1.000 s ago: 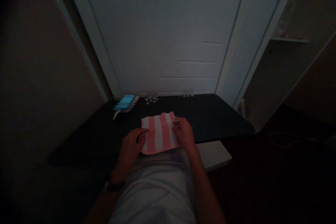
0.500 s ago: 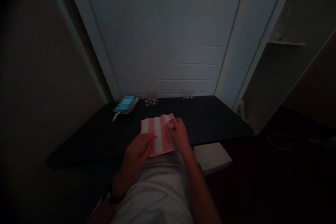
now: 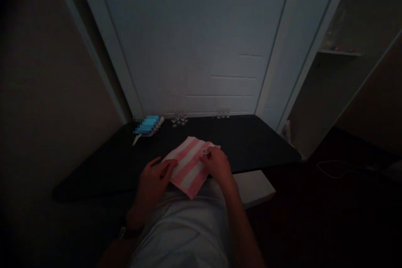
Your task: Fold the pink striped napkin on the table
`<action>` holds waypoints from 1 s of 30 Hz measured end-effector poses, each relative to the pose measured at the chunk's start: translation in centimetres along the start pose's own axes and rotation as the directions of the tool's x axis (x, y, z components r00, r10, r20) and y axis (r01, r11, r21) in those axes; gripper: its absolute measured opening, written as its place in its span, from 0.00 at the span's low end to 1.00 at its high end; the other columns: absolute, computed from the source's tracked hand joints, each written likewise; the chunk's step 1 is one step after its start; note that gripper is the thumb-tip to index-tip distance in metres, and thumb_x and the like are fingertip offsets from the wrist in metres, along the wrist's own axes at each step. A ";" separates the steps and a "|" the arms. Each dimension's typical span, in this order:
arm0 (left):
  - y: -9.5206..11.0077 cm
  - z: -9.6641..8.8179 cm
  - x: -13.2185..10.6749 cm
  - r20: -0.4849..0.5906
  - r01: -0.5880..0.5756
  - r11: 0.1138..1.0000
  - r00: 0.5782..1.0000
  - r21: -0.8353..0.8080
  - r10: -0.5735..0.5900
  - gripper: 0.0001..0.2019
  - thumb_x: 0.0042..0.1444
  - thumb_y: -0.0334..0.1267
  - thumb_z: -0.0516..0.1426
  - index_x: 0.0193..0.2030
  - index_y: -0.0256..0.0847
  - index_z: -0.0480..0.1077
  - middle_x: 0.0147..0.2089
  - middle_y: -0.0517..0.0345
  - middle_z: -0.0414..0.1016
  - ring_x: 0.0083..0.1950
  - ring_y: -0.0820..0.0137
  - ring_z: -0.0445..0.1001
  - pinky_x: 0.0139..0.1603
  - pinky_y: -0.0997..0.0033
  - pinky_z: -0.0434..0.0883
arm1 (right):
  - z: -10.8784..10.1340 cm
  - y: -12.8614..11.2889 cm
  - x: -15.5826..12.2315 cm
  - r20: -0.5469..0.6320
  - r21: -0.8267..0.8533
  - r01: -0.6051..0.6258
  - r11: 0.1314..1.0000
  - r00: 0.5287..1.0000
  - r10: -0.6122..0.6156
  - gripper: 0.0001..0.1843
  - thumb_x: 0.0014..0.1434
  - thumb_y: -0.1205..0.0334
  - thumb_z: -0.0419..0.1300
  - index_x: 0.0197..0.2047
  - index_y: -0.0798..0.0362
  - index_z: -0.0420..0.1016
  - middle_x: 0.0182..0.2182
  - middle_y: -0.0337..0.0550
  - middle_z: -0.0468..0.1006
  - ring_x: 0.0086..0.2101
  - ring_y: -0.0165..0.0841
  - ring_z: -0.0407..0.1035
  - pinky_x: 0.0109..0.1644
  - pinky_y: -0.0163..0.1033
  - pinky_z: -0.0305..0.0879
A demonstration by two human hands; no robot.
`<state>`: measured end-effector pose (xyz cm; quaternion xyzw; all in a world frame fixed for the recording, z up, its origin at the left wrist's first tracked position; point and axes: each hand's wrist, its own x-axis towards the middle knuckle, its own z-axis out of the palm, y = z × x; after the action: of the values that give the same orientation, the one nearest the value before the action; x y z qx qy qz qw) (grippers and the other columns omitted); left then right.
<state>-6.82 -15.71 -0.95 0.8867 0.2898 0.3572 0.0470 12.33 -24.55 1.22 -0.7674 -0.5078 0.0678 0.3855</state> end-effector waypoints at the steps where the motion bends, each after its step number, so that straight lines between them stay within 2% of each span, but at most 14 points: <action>1: -0.2 -0.1 0.1 -0.004 0.017 1.000 1.000 0.011 -0.017 0.13 0.59 0.37 0.46 0.42 0.43 0.70 0.44 0.57 0.76 0.43 0.66 0.73 0.58 0.57 0.58 | 0.0 -0.3 -0.3 0.032 0.024 0.020 1.000 0.999 -0.020 0.07 0.51 0.59 0.59 0.32 0.54 0.71 0.30 0.41 0.73 0.30 0.29 0.66 0.32 0.32 0.57; 3: -0.4 -0.2 0.2 -0.014 0.038 0.999 0.999 0.019 -0.038 0.13 0.60 0.38 0.46 0.43 0.43 0.70 0.45 0.57 0.76 0.43 0.66 0.73 0.59 0.58 0.58 | 0.0 -0.8 -0.5 0.052 0.074 0.069 0.995 0.996 -0.073 0.07 0.51 0.59 0.59 0.33 0.54 0.71 0.31 0.41 0.73 0.31 0.29 0.66 0.33 0.32 0.57; 5: -0.5 -0.3 0.1 -0.035 0.057 0.998 0.998 0.009 -0.057 0.14 0.59 0.38 0.46 0.43 0.42 0.71 0.45 0.57 0.76 0.45 0.67 0.72 0.58 0.61 0.59 | 0.0 -1.1 -0.2 -0.002 0.094 0.121 0.988 0.993 -0.121 0.07 0.52 0.60 0.58 0.35 0.53 0.72 0.33 0.41 0.73 0.33 0.29 0.66 0.35 0.32 0.58; 7: -0.4 -0.3 -0.1 -0.056 0.092 0.996 0.994 -0.001 -0.092 0.14 0.59 0.39 0.46 0.42 0.41 0.71 0.43 0.56 0.76 0.45 0.67 0.72 0.54 0.64 0.63 | 0.2 -1.1 0.7 -0.072 0.075 0.164 0.984 0.985 -0.159 0.07 0.53 0.62 0.57 0.36 0.53 0.72 0.34 0.41 0.73 0.34 0.29 0.66 0.38 0.32 0.58; 9: -0.3 -0.5 -0.4 -0.064 0.137 0.990 0.989 0.011 -0.136 0.14 0.59 0.41 0.47 0.42 0.42 0.71 0.41 0.56 0.76 0.44 0.66 0.72 0.49 0.66 0.66 | 0.5 -0.9 1.8 -0.079 0.036 0.177 0.984 0.982 -0.174 0.06 0.53 0.63 0.57 0.36 0.52 0.72 0.34 0.41 0.72 0.35 0.29 0.66 0.39 0.32 0.58; 14: -0.5 -0.9 -0.4 -0.010 0.183 0.981 0.983 0.061 -0.183 0.14 0.59 0.43 0.47 0.43 0.43 0.70 0.41 0.54 0.76 0.42 0.65 0.72 0.43 0.66 0.67 | 1.1 -0.1 2.9 -0.064 -0.099 0.044 0.994 0.997 -0.051 0.05 0.54 0.63 0.56 0.35 0.52 0.72 0.34 0.42 0.72 0.35 0.31 0.67 0.37 0.33 0.58; 20: -0.8 0.0 0.1 0.089 0.042 0.999 0.995 0.007 -0.042 0.16 0.58 0.37 0.47 0.51 0.42 0.65 0.50 0.53 0.72 0.49 0.64 0.71 0.50 0.64 0.66 | -0.4 0.9 1.4 -0.077 -0.153 -0.068 0.986 0.995 0.057 0.05 0.51 0.60 0.58 0.31 0.51 0.71 0.32 0.42 0.73 0.32 0.30 0.67 0.31 0.32 0.55; 22: -1.0 0.2 0.2 0.076 0.026 1.000 0.997 -0.014 -0.025 0.16 0.58 0.36 0.47 0.52 0.41 0.65 0.51 0.53 0.71 0.50 0.64 0.69 0.52 0.63 0.66 | -0.9 1.2 1.1 -0.083 -0.142 -0.092 0.986 0.993 0.080 0.05 0.51 0.60 0.58 0.30 0.51 0.72 0.30 0.42 0.74 0.30 0.30 0.67 0.30 0.32 0.55; 25: -1.3 -0.1 0.2 0.021 0.063 0.998 0.998 -0.004 -0.063 0.15 0.59 0.37 0.46 0.50 0.40 0.65 0.51 0.52 0.71 0.52 0.64 0.68 0.54 0.61 0.64 | -1.3 1.4 0.9 -0.102 -0.099 -0.111 0.989 0.990 0.101 0.06 0.51 0.60 0.58 0.32 0.52 0.73 0.30 0.43 0.75 0.31 0.31 0.68 0.32 0.33 0.57; 27: -1.7 -0.4 0.2 0.012 0.091 0.996 0.996 0.027 -0.091 0.15 0.59 0.38 0.46 0.50 0.40 0.66 0.51 0.51 0.71 0.52 0.63 0.69 0.56 0.59 0.63 | -1.2 1.0 1.0 -0.114 -0.050 -0.077 0.996 0.991 0.071 0.07 0.52 0.60 0.58 0.34 0.53 0.73 0.33 0.43 0.76 0.33 0.32 0.68 0.35 0.34 0.58; 30: -2.3 -0.4 0.2 0.035 0.077 0.994 0.996 0.077 -0.080 0.15 0.58 0.39 0.47 0.49 0.40 0.67 0.51 0.51 0.71 0.52 0.63 0.69 0.58 0.57 0.60 | -0.2 -0.7 1.4 -0.108 0.027 0.053 0.998 0.993 -0.050 0.10 0.53 0.59 0.58 0.37 0.54 0.73 0.36 0.44 0.75 0.37 0.32 0.68 0.40 0.34 0.60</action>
<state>-8.05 -13.77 -1.24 0.8824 0.3367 0.3268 0.0331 12.62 -23.38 2.25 -0.7508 -0.5049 0.0240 0.4252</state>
